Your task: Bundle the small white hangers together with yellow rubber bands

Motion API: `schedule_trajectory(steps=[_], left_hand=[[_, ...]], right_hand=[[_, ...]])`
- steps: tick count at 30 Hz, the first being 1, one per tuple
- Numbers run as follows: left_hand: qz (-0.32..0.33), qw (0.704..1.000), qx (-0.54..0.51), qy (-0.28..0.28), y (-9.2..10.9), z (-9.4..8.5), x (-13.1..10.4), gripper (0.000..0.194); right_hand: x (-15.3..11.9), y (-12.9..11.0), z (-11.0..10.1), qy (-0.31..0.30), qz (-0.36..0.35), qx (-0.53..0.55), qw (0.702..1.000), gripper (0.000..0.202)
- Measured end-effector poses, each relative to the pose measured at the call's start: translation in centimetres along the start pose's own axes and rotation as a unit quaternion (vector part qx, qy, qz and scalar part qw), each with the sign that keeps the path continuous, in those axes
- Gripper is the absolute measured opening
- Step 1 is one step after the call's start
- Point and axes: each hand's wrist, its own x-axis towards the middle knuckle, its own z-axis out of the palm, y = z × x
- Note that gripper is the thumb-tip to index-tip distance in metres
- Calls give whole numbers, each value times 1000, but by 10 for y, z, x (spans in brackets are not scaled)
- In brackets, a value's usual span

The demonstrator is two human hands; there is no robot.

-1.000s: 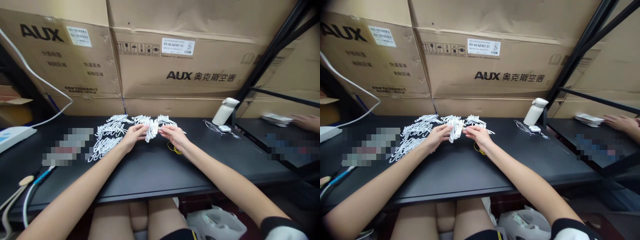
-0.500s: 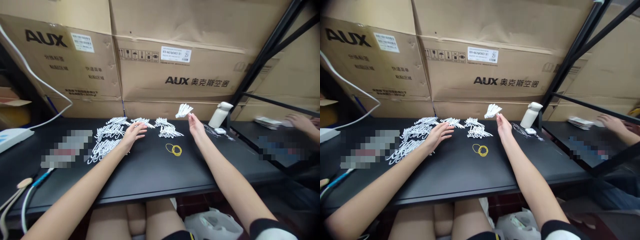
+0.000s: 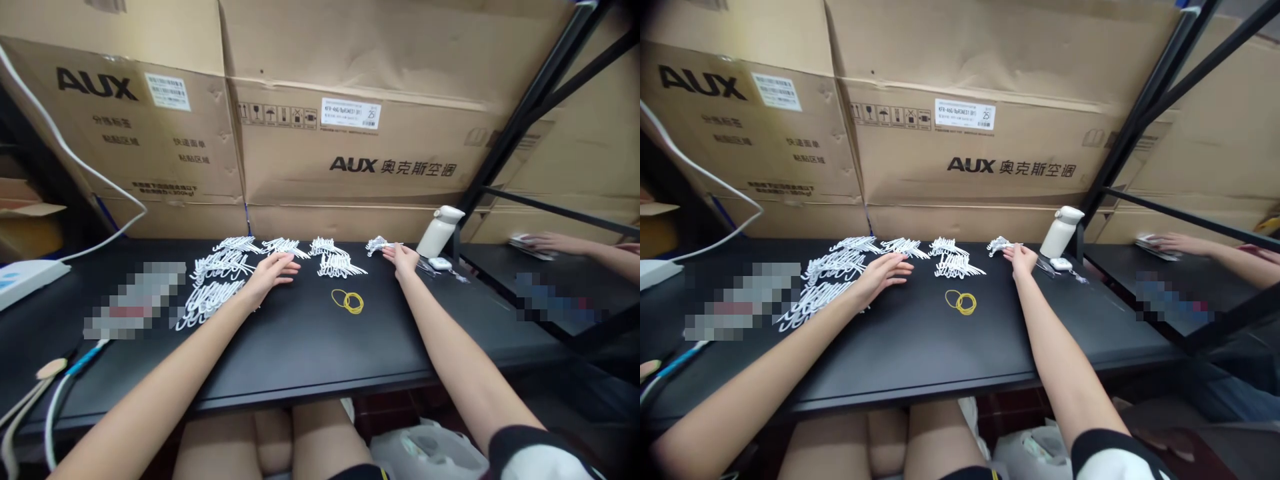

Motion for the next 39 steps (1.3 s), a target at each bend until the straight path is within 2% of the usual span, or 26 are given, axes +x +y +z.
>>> schedule_trajectory(steps=[6, 11, 16, 20, 23, 27, 30, 32, 35, 37, 39], left_hand=[[-3, 1000, 21, -4, 0, 1, 0, 43], [-5, 999, 54, -9, -5, -1, 2, 43], [6, 993, 119, -23, -8, 0, 3, 37], [38, 987, 149, -45, -12, 1, 3, 33], [86, 975, 195, -61, -18, 1, 2, 28], [186, 938, 287, -50, -14, 2, -3, 17], [281, 889, 360, -35, 10, 0, -8, 12], [328, 856, 399, 36, 34, -8, -14, 14], [363, 812, 419, 179, 65, -30, -32, 19], [343, 784, 465, 228, 69, -48, -50, 22], [320, 745, 527, 255, 58, -65, -69, 25]], right_hand=[[11, 7, -7, 17, -38, -166, 985, 18], [9, 0, -14, 15, -125, -325, 937, 10], [-3, -6, -8, -1, -179, -412, 894, 40], [-8, -6, -2, 15, -213, -453, 866, 48], [-10, -3, 0, 21, -243, -443, 862, 53], [-14, -3, 5, 8, -301, -411, 860, 52], [-20, -7, 8, 13, -361, -370, 856, 51], [-25, -12, 9, 18, -391, -340, 855, 49], [-34, -19, 12, 23, -422, -297, 856, 46], [-38, -22, 14, 23, -433, -282, 856, 43], [-41, -24, 17, 21, -435, -279, 856, 41]])
